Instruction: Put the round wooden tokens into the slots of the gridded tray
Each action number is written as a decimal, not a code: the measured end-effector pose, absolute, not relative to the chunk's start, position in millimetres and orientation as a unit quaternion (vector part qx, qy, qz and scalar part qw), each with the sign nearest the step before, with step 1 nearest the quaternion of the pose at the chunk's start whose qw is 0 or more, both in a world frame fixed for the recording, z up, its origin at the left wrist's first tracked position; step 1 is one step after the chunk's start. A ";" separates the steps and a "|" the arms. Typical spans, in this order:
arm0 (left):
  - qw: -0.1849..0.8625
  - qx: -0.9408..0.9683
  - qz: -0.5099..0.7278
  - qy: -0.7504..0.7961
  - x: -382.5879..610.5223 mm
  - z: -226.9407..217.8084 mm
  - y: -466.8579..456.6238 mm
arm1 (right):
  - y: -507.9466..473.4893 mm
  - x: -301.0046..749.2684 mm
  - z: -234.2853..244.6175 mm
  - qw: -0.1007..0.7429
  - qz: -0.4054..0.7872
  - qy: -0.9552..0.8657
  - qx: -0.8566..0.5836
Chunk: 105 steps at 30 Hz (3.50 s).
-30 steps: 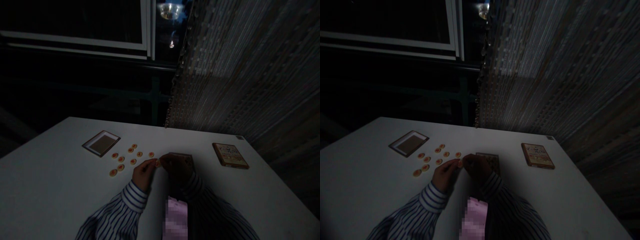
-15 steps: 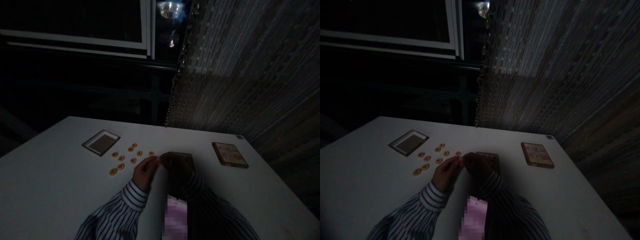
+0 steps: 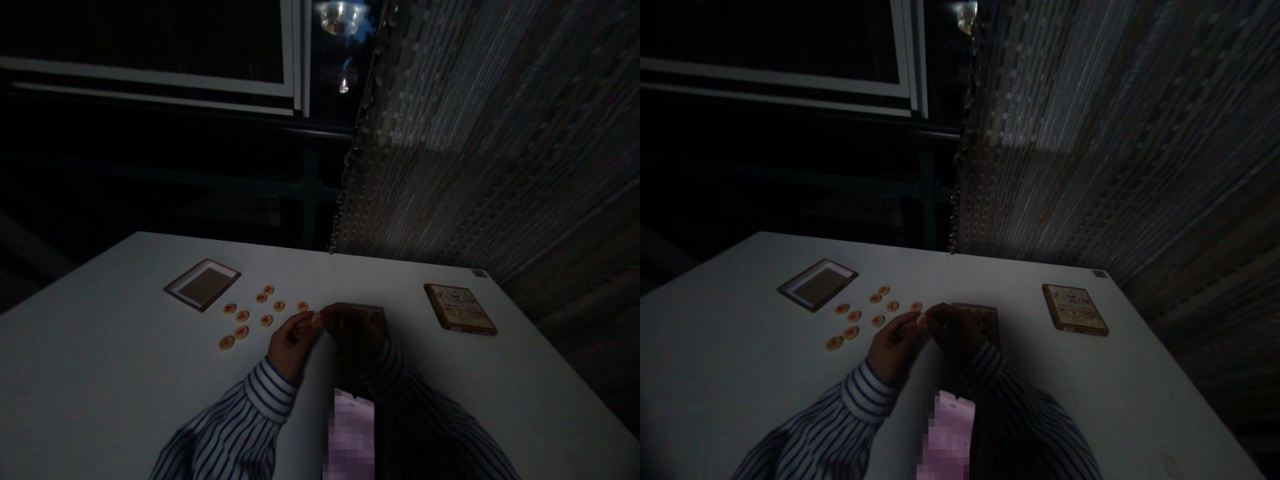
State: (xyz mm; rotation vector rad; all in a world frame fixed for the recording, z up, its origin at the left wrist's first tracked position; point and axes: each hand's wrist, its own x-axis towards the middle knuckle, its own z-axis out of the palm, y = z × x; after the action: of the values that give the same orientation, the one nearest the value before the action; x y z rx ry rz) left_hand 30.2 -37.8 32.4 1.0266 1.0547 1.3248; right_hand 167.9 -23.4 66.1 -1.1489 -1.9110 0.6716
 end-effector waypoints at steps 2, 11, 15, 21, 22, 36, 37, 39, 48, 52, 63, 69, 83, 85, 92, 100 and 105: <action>0.544 0.437 0.554 0.453 29.7 33.4 -37.9 | -23.2 167.7 65.2 0.394 0.266 -0.754 -0.453; 0.521 0.446 0.557 0.468 28.0 35.3 -37.0 | -24.7 165.5 65.9 0.405 0.274 -0.738 -0.465; 0.514 0.449 0.559 0.471 27.9 39.4 -38.0 | -25.4 165.0 66.2 0.394 0.267 -0.739 -0.478; 0.509 0.448 0.560 0.476 28.4 41.6 -38.6 | -26.2 165.0 65.4 0.400 0.277 -0.742 -0.462; 0.508 0.450 0.558 0.477 28.4 41.6 -38.6 | -26.1 165.4 65.3 0.402 0.278 -0.742 -0.459; 0.471 0.485 0.529 0.513 26.0 40.4 -38.4 | -24.9 166.5 64.9 0.406 0.254 -0.747 -0.460; 0.475 0.488 0.528 0.508 25.8 40.0 -38.1 | -25.2 166.3 65.5 0.408 0.259 -0.746 -0.458; 0.478 0.497 0.525 0.499 25.2 39.7 -37.8 | -25.5 166.2 66.5 0.412 0.268 -0.745 -0.450; 0.458 0.497 0.530 0.511 24.7 38.7 -37.6 | -25.2 167.6 66.8 0.405 0.270 -0.757 -0.437; 0.474 0.482 0.539 0.503 26.5 39.4 -38.0 | -24.1 167.3 63.5 0.414 0.254 -0.751 -0.448; 0.509 0.459 0.549 0.478 27.2 39.5 -39.4 | -25.0 167.1 66.0 0.413 0.274 -0.749 -0.440; 0.487 0.451 0.557 0.499 26.1 43.2 -38.6 | -25.9 164.6 66.5 0.416 0.258 -0.761 -0.426; 0.477 0.466 0.557 0.496 23.2 39.5 -36.5 | -26.4 168.9 72.7 0.283 0.024 -0.863 -0.418; 0.490 0.467 0.552 0.486 24.5 38.4 -36.5 | -28.0 171.0 74.6 0.264 0.007 -0.867 -0.423; 0.502 0.505 0.527 0.465 28.0 32.5 -39.6 | -37.1 179.4 87.5 0.192 -0.034 -0.862 -0.468; 0.433 0.581 0.483 0.491 32.9 32.7 -43.4 | -36.5 199.6 93.6 0.124 -0.020 -0.866 -0.484; 0.398 0.637 0.449 0.484 37.4 26.0 -45.9 | -35.3 219.3 97.3 0.094 -0.023 -0.864 -0.494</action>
State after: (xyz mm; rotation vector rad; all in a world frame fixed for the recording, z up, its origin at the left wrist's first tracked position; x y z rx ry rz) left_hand 37.4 -45.9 26.0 1.6123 1.2265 1.1366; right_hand 219.3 -35.3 97.3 -1.4663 -2.5623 -0.0676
